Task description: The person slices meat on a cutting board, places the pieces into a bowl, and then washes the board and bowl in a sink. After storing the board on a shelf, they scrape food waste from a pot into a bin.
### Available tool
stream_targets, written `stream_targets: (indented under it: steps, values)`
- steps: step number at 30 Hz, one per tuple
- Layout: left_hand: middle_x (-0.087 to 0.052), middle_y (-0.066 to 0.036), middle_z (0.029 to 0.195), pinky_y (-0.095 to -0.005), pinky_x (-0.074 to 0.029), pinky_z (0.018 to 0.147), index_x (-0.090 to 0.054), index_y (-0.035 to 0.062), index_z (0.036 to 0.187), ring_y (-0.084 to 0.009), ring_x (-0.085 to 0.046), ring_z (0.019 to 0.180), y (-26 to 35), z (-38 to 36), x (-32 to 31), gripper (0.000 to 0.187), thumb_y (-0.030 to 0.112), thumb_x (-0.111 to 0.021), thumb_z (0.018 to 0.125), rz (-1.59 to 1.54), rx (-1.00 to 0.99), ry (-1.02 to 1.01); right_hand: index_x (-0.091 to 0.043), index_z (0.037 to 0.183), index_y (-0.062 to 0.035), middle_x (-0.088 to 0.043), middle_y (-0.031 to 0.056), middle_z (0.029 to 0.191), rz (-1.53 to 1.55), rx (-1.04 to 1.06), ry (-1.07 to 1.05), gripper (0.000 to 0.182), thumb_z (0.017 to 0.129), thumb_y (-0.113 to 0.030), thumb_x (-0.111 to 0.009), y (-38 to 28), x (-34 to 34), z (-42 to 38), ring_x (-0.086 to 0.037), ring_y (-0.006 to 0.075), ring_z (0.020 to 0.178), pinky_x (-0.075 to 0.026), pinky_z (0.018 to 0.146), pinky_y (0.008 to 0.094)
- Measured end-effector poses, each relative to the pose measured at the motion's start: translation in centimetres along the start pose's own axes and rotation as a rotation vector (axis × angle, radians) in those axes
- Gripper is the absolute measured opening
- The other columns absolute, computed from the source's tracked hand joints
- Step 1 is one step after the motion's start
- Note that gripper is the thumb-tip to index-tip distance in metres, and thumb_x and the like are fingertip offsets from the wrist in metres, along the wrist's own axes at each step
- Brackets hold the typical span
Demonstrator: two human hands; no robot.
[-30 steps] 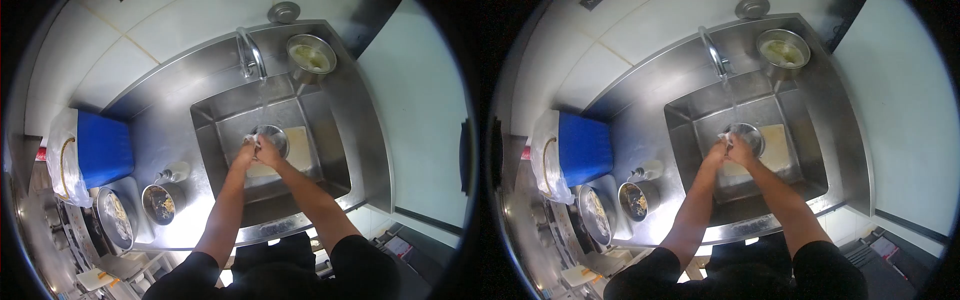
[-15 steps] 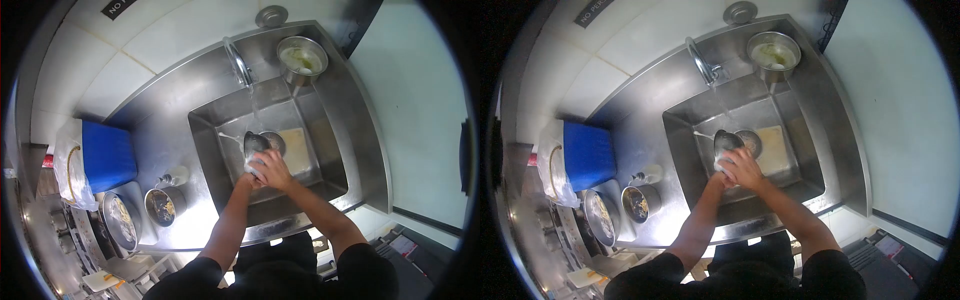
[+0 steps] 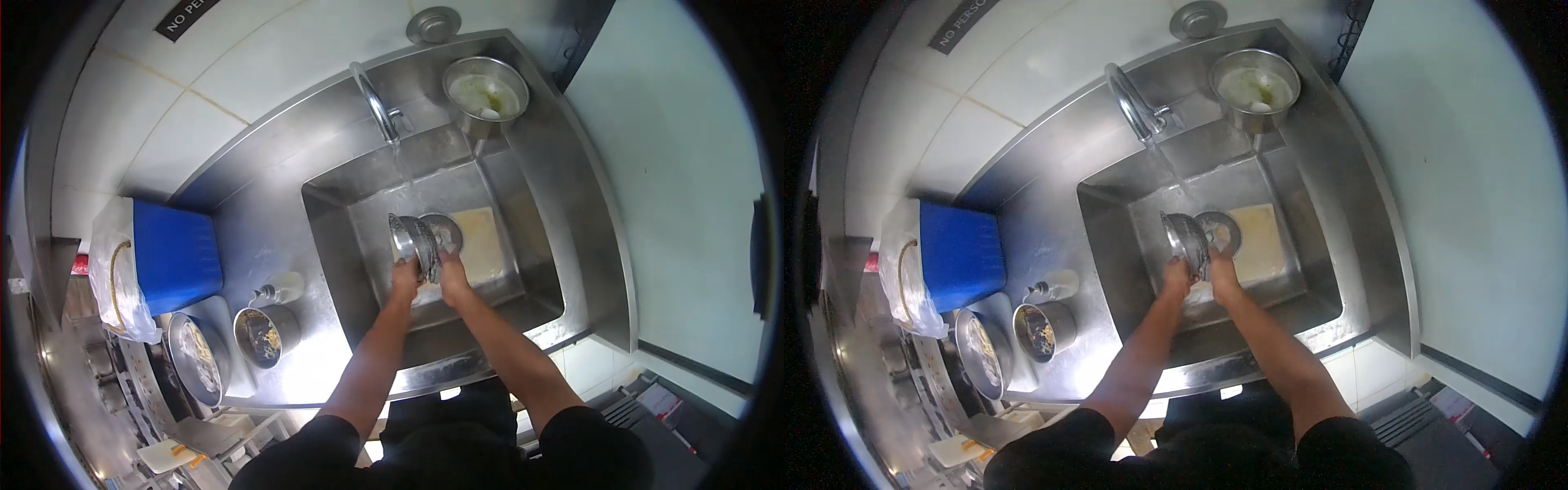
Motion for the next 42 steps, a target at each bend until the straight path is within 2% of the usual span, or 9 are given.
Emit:
stream_targets:
  steps: [10, 18, 20, 28, 29, 34, 37, 40, 42]
  values:
    - [-0.069, -0.024, 0.124, -0.0468, -0.052, 0.101, -0.061, 0.0075, 0.136, -0.0400, -0.066, 0.117, 21.2, -1.4, -6.7, 0.051, 0.007, -0.063, 0.085, 0.964, -0.625, -0.011, -0.054, 0.140, 0.0016, -0.058, 0.0274, 0.140, -1.205, 0.048, 0.049, 0.052, 0.098, -0.027, -0.064, -4.1, 13.2, 7.4, -0.056, 0.0397, 0.130, -0.043, 0.110, 0.0458]
    - [-0.070, -0.023, 0.122, -0.0461, -0.054, 0.097, -0.066, 0.0170, 0.135, -0.0394, -0.068, 0.113, 25.5, -3.4, -9.4, 0.047, 0.013, -0.061, 0.089, 1.200, -0.748, -0.166, -0.056, 0.142, -0.0079, -0.055, 0.0245, 0.145, -1.597, 1.013, -0.086, 0.055, 0.090, -0.022, -0.069, -17.8, -8.3, 5.0, -0.054, 0.0402, 0.135, -0.044, 0.112, 0.0466]
    - [-0.070, -0.023, 0.120, -0.0452, -0.055, 0.095, -0.069, 0.0166, 0.132, -0.0393, -0.068, 0.110, 25.7, -3.0, -7.9, 0.042, 0.014, -0.060, 0.091, 1.220, -0.652, -0.135, -0.063, 0.132, -0.0065, -0.064, 0.0238, 0.132, -1.715, 0.752, -0.263, 0.045, 0.091, -0.024, -0.067, -17.4, -11.8, 7.4, -0.062, 0.0395, 0.124, -0.050, 0.104, 0.0478]
    - [-0.072, -0.014, 0.119, -0.0465, -0.054, 0.096, -0.066, 0.0030, 0.126, -0.0306, -0.069, 0.111, 21.6, -0.1, 3.9, 0.026, 0.011, -0.055, 0.103, -0.219, -0.361, -0.049, -0.068, 0.116, 0.0035, -0.073, 0.0269, 0.105, -1.213, 0.231, -0.280, 0.045, 0.097, -0.037, -0.067, -16.3, -10.9, 11.8, -0.074, 0.0377, 0.081, -0.060, 0.075, 0.0479]
    - [-0.071, -0.013, 0.119, -0.0476, -0.054, 0.097, -0.065, 0.0027, 0.127, -0.0300, -0.068, 0.112, 19.4, 0.6, 3.7, 0.026, 0.009, -0.054, 0.104, -0.468, -0.241, -0.055, -0.071, 0.114, 0.0056, -0.073, 0.0285, 0.101, -1.282, 0.478, -0.242, 0.053, 0.095, -0.043, -0.067, -15.0, -10.8, 14.0, -0.076, 0.0377, 0.088, -0.059, 0.075, 0.0444]
    - [-0.056, -0.019, 0.143, -0.0546, -0.054, 0.097, -0.049, 0.0004, 0.142, -0.0322, -0.063, 0.123, 10.2, 1.5, -4.3, 0.040, 0.014, -0.056, 0.105, -1.299, 0.058, -0.227, -0.066, 0.122, 0.0072, -0.070, 0.0329, 0.113, -0.941, 0.321, -0.092, 0.042, 0.088, -0.018, -0.068, -12.2, -9.0, 12.5, -0.070, 0.0457, 0.105, -0.055, 0.093, 0.0467]
    - [-0.064, -0.018, 0.133, -0.0501, -0.054, 0.098, -0.057, -0.0010, 0.136, -0.0320, -0.065, 0.121, 9.7, -0.9, -5.0, 0.035, 0.011, -0.056, 0.103, -0.960, 0.170, -0.173, -0.068, 0.122, 0.0009, -0.070, 0.0291, 0.117, -1.265, 0.521, -0.191, 0.043, 0.080, -0.009, -0.066, -16.4, -9.7, 10.5, -0.068, 0.0450, 0.112, -0.053, 0.098, 0.0474]
    - [-0.073, -0.014, 0.120, -0.0419, -0.054, 0.097, -0.067, -0.0008, 0.128, -0.0278, -0.069, 0.112, 13.7, 1.4, -2.5, 0.031, 0.007, -0.059, 0.099, -0.014, -0.178, -0.268, -0.070, 0.118, -0.0011, -0.072, 0.0250, 0.117, -1.643, 0.451, -0.347, 0.036, 0.083, -0.009, -0.065, -20.0, -11.9, 7.0, -0.068, 0.0440, 0.112, -0.054, 0.095, 0.0483]
    - [-0.077, -0.010, 0.110, -0.0349, -0.054, 0.094, -0.073, 0.0009, 0.122, -0.0246, -0.072, 0.104, 19.6, 0.1, -1.5, 0.029, 0.002, -0.060, 0.095, -0.006, -0.547, -0.014, -0.067, 0.120, -0.0008, -0.072, 0.0240, 0.115, -1.923, 0.429, -0.372, 0.035, 0.086, -0.008, -0.061, -19.1, -13.2, 7.4, -0.068, 0.0417, 0.112, -0.055, 0.094, 0.0484]
Point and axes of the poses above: each hand's wrist, its own z-axis towards the middle knuckle, its own x-axis out of the back of the hand, y = z × x, the point moved 8 cm from there along z, towards the middle knuckle
